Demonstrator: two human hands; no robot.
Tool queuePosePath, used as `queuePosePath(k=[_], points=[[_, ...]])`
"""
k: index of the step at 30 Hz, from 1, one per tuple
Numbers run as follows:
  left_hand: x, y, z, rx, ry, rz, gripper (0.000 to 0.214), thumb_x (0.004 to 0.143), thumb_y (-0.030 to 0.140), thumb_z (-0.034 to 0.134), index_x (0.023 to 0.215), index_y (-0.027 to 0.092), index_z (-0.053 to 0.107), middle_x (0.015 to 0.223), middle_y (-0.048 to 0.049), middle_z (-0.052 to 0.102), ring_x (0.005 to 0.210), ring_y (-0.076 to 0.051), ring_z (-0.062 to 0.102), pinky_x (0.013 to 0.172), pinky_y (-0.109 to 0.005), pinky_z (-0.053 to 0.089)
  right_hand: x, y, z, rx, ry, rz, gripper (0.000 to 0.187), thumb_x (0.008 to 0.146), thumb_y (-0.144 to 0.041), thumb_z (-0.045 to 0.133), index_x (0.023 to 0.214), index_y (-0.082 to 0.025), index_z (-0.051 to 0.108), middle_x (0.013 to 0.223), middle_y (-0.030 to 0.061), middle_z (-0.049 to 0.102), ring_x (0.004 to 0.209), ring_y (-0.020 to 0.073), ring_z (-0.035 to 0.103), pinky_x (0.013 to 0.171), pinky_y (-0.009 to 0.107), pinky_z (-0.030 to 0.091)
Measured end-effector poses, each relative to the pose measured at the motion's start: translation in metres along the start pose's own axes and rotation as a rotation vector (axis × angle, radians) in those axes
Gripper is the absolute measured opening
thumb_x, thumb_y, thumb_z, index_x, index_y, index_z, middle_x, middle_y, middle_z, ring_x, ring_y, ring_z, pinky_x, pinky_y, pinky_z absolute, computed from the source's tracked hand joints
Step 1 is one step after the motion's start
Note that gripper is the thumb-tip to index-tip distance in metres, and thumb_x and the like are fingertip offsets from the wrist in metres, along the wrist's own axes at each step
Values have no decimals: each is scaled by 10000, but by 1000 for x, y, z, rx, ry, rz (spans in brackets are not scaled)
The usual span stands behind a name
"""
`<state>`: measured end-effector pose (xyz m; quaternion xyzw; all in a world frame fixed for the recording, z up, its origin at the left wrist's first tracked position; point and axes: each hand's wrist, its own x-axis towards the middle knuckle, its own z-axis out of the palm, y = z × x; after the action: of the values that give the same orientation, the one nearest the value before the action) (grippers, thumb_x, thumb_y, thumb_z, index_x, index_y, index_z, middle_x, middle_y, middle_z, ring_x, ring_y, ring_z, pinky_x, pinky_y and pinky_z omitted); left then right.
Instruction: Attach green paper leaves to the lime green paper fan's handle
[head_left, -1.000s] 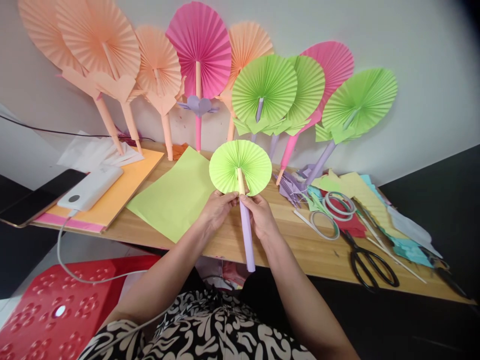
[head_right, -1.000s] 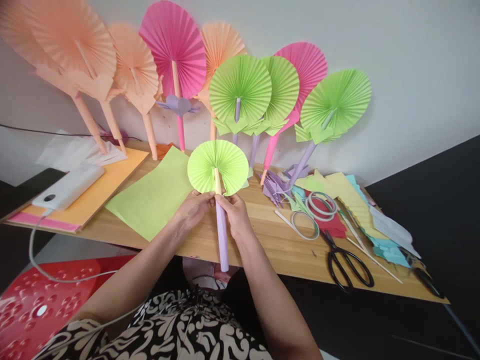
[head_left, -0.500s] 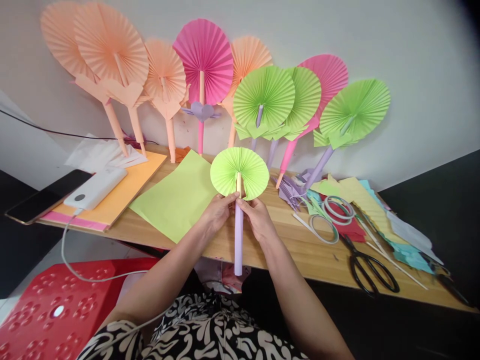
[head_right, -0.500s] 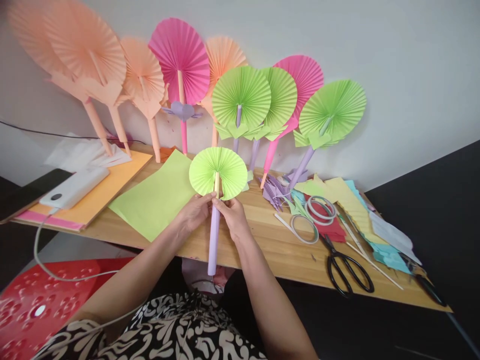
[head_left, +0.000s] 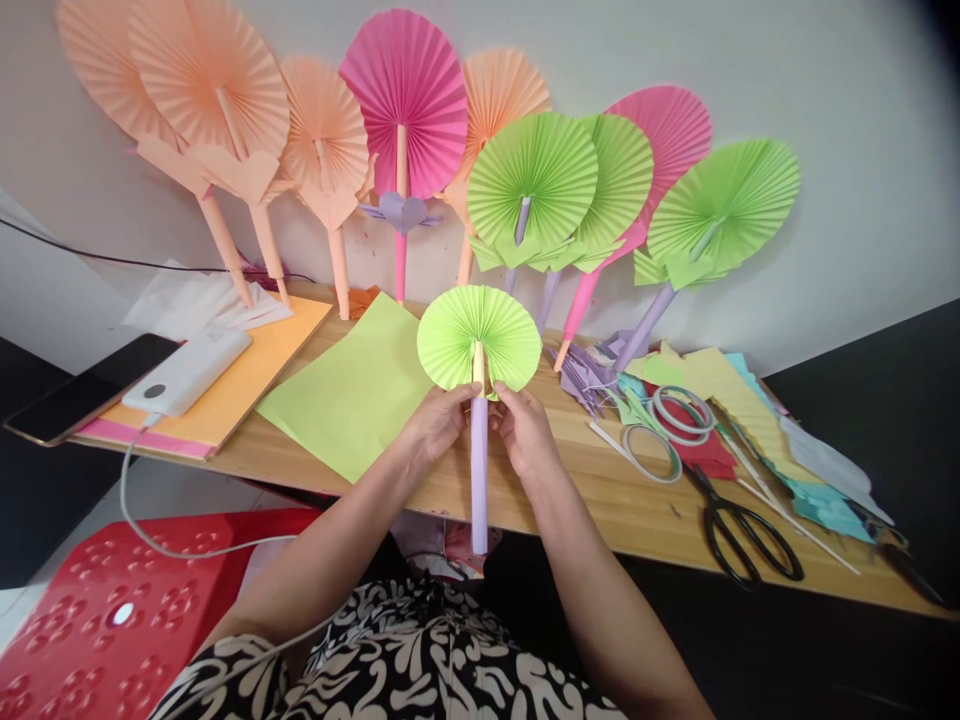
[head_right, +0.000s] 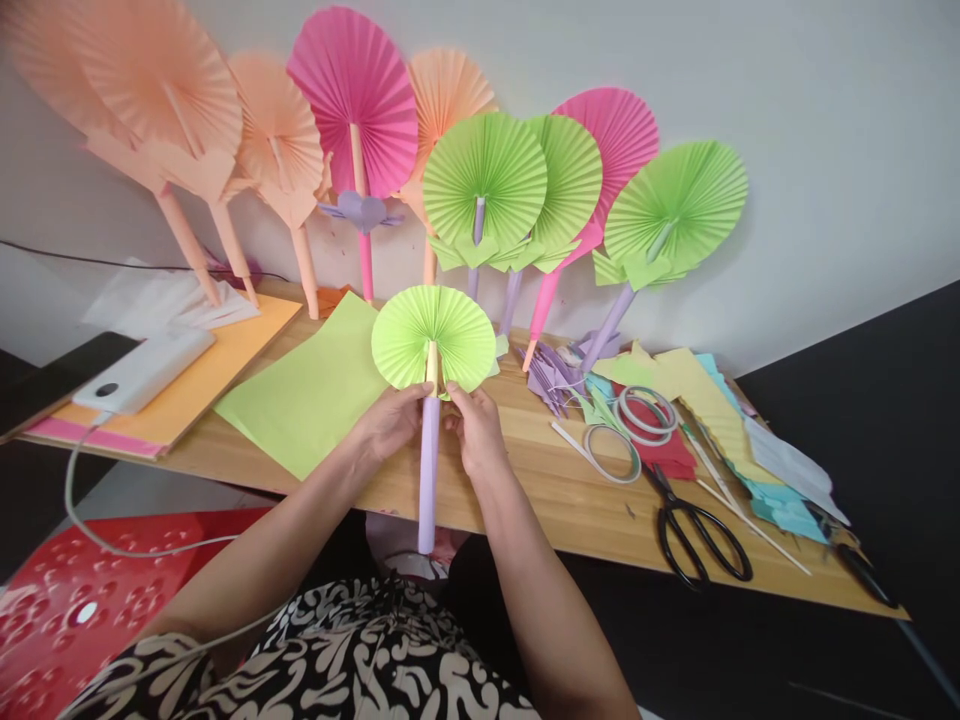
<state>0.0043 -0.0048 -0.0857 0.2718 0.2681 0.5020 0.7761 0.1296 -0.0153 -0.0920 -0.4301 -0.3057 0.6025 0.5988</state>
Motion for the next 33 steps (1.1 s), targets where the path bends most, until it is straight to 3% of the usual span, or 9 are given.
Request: queuePosePath(k=[11, 20, 24, 33], points=[[0, -2, 0, 39, 15, 15, 380, 602, 325, 927, 742, 131, 632, 584, 6, 634, 526, -138, 581, 553, -303, 503, 0, 1, 2, -42, -64, 27, 293, 645, -390, 834, 773, -186, 668, 642, -13, 677, 487, 113, 583, 439, 234, 372], [1, -2, -1, 43, 40, 23, 366, 601, 309, 930, 699, 128, 628, 587, 17, 611, 542, -115, 546, 558, -285, 470, 0, 4, 1, -86, -42, 6, 278, 652, -391, 831, 765, -189, 677, 653, -5, 699, 510, 137, 619, 484, 264, 450], [1, -2, -1, 40, 39, 31, 354, 604, 301, 924, 735, 137, 639, 599, 21, 611, 546, -116, 541, 567, -288, 468, -1, 4, 2, -96, -40, 17, 274, 673, -407, 813, 770, -189, 678, 648, 0, 698, 519, 141, 618, 467, 258, 422], [2, -3, 0, 69, 79, 83, 320, 633, 288, 903, 784, 138, 664, 676, -3, 661, 653, -156, 624, 664, -311, 502, -3, 6, 3, -126, -50, -28, 335, 698, -450, 827, 886, -204, 702, 828, 14, 731, 693, 155, 634, 583, 273, 481]])
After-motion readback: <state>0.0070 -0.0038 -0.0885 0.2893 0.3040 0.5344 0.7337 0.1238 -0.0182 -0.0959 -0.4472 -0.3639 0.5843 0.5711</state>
